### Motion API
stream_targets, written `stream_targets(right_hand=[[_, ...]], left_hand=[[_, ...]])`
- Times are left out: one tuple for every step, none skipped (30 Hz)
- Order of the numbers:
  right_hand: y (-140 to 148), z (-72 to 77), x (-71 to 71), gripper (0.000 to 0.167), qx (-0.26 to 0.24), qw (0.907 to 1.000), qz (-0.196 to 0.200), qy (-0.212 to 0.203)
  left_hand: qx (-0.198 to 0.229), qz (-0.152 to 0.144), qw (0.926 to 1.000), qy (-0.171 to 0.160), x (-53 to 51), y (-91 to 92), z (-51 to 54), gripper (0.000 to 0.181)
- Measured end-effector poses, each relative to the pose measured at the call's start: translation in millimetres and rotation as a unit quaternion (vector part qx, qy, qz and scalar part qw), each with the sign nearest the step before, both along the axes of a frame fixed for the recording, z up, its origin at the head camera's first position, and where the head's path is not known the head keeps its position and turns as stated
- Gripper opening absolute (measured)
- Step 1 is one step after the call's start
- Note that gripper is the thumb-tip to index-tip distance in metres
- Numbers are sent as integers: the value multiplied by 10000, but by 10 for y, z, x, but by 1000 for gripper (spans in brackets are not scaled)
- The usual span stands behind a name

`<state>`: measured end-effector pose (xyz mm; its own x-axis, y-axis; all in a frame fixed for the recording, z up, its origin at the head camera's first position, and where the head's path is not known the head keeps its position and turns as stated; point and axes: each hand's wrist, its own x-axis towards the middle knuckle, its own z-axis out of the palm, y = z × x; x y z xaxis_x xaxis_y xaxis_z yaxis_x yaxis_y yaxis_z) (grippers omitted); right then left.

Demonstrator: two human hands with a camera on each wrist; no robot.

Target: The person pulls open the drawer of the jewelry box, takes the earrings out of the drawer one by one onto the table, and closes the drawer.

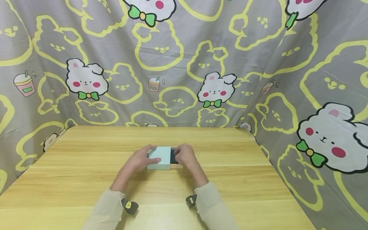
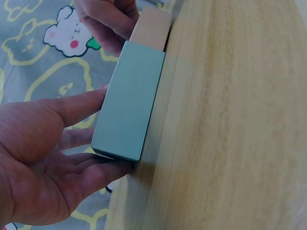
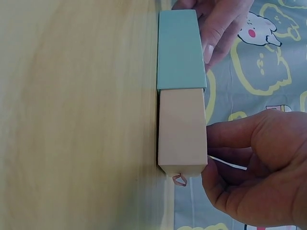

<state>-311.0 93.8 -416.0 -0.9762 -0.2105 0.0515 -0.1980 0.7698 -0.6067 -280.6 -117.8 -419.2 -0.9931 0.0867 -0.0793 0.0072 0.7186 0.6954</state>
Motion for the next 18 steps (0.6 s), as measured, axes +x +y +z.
stream_targets(right_hand=[[-1,-3,0,23,16,10000,5,30],[-2,-4,2,24,11,10000,11,30],[-2,-4,4,24,10,10000,21,36],[-3,-1,5,23,-7,10000,22,28],[-4,2,6,23,-26,10000,21,17],[-4,3,7,23,-41,10000,18,3],[-4,3,7,22,-48,10000,12,-17],[-5,4,7,22,-50,10000,2,-34],[-4,4,7,21,-51,10000,-8,-47],[-4,5,8,20,-47,10000,-24,-53],[-4,7,10,20,-37,10000,-29,-44],[-4,8,12,19,-35,10000,-26,-37],[-4,9,14,19,-33,10000,-25,-18],[-4,13,17,18,-39,10000,-22,-1],[-5,16,21,17,-44,10000,-18,5],[-6,18,24,17,-48,10000,-23,14],[-7,20,26,16,-57,10000,-28,24],[-9,20,29,14,-67,10000,-35,32]], left_hand=[[4,0,10000,0,-3,0,-5,67],[7,2,10000,0,-5,2,-8,67],[12,4,10000,-4,-5,4,-9,67],[15,5,10000,-5,-5,4,-11,67],[6,-2,10000,2,-5,4,-11,67],[-1,-8,10000,8,-5,4,-10,66],[2,-5,10000,-4,-6,5,-13,66],[1,-6,10000,-6,-5,5,-12,66],[17,4,10000,-20,-3,5,-11,67],[10,-3,10000,-16,-4,3,-14,67],[4,-6,10000,-16,-5,2,-16,66],[9,-8,10000,-20,-6,3,-17,66],[15,-9,10000,-22,-4,3,-17,66],[15,-17,10000,-9,-4,2,-18,66],[19,-23,10000,-3,-5,1,-19,66],[17,-29,10000,2,-6,1,-19,66],[19,-27,10000,5,-6,2,-18,66],[19,-26,10000,9,-6,4,-18,66]])
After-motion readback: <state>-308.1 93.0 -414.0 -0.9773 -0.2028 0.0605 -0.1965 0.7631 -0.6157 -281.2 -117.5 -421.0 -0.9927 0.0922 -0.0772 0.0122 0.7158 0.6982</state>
